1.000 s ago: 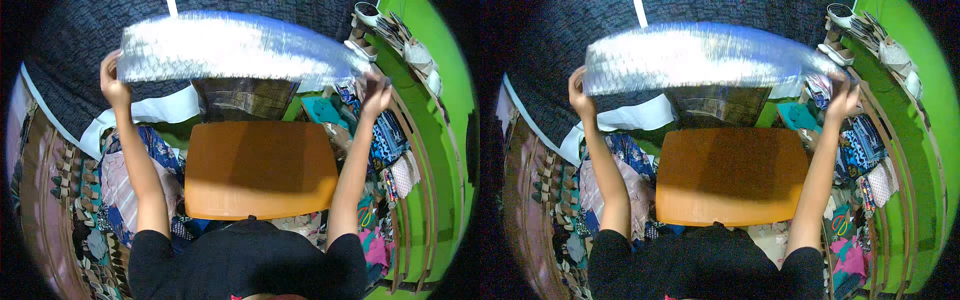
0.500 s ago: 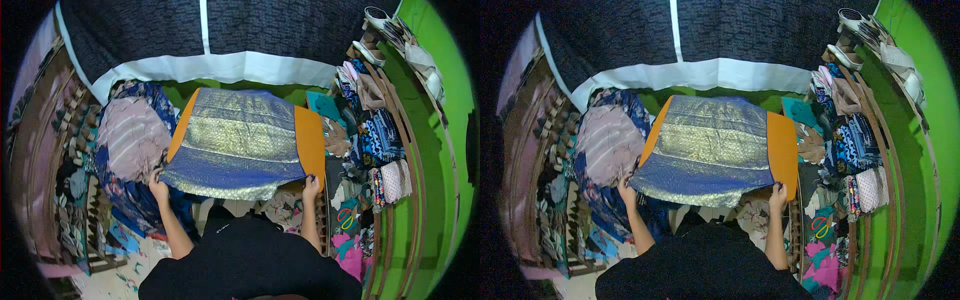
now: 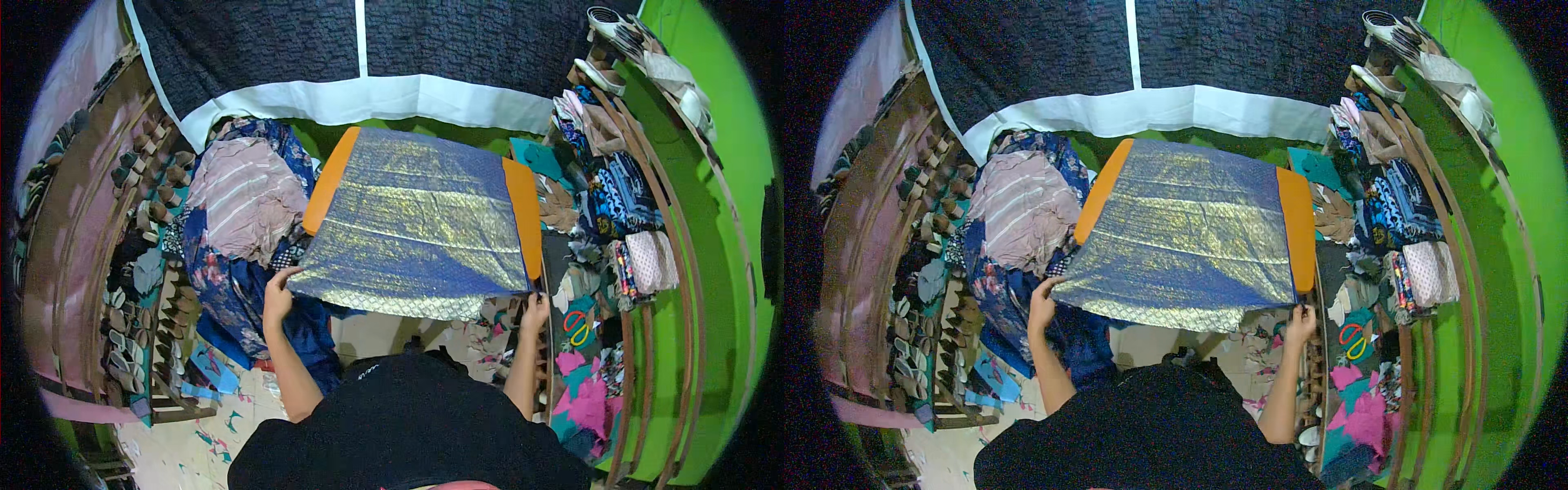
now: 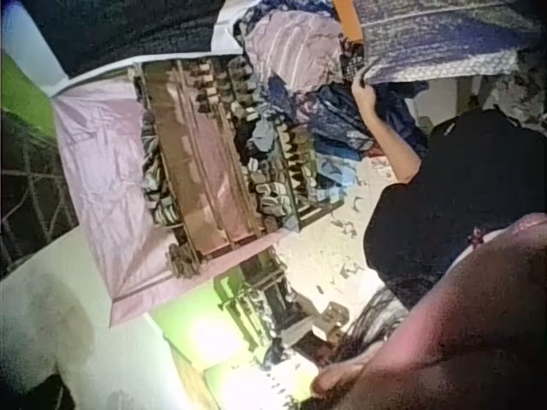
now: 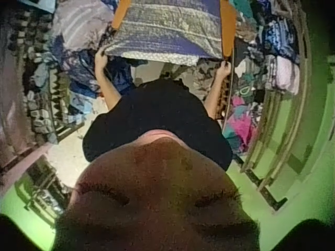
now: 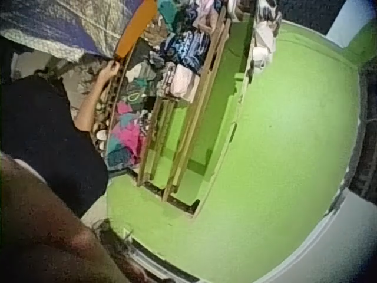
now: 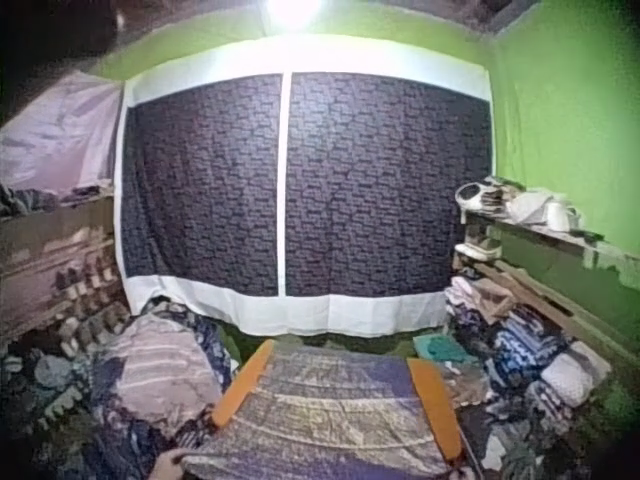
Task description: Folding various pieces of patterned and colored fabric on a small table.
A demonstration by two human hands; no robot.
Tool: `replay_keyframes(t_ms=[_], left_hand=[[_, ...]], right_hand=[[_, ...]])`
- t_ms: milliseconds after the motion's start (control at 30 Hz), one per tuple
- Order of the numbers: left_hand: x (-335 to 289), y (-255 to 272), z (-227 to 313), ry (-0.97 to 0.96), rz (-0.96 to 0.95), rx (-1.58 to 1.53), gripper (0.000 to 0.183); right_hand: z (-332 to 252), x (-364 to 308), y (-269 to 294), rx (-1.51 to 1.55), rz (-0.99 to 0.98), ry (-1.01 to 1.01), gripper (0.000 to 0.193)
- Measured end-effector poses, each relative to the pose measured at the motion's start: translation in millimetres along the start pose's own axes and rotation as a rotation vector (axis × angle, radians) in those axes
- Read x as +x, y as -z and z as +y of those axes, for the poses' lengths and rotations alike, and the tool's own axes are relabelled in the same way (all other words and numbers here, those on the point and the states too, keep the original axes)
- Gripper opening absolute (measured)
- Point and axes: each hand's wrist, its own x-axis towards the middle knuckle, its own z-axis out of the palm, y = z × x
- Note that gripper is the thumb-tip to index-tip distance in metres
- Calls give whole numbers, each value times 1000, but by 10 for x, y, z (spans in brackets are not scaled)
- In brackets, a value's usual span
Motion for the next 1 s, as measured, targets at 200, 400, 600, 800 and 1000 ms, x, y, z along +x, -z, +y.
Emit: replay_keyframes(t_ms=[200,400,600,800,1000], left_hand=[[-403,458,-139,14,-140,39,55],[-878,890,-392,215,-134,-89,49],[-1389,1237,-701,142,-311,-90,26],[-1643,1275,-859,266,-57,-82,27],[-1853,1025,-726,21,174,58,28]], right_hand=[[-61,-879,154,-75,112,-84,4],[245,-1783,356,-252,390,-63,20],[249,-2503,607,181,312,-312,18],[-496,-2768,400,114,356,-449,27],[-280,-2540,537,-255,204,-301,24]])
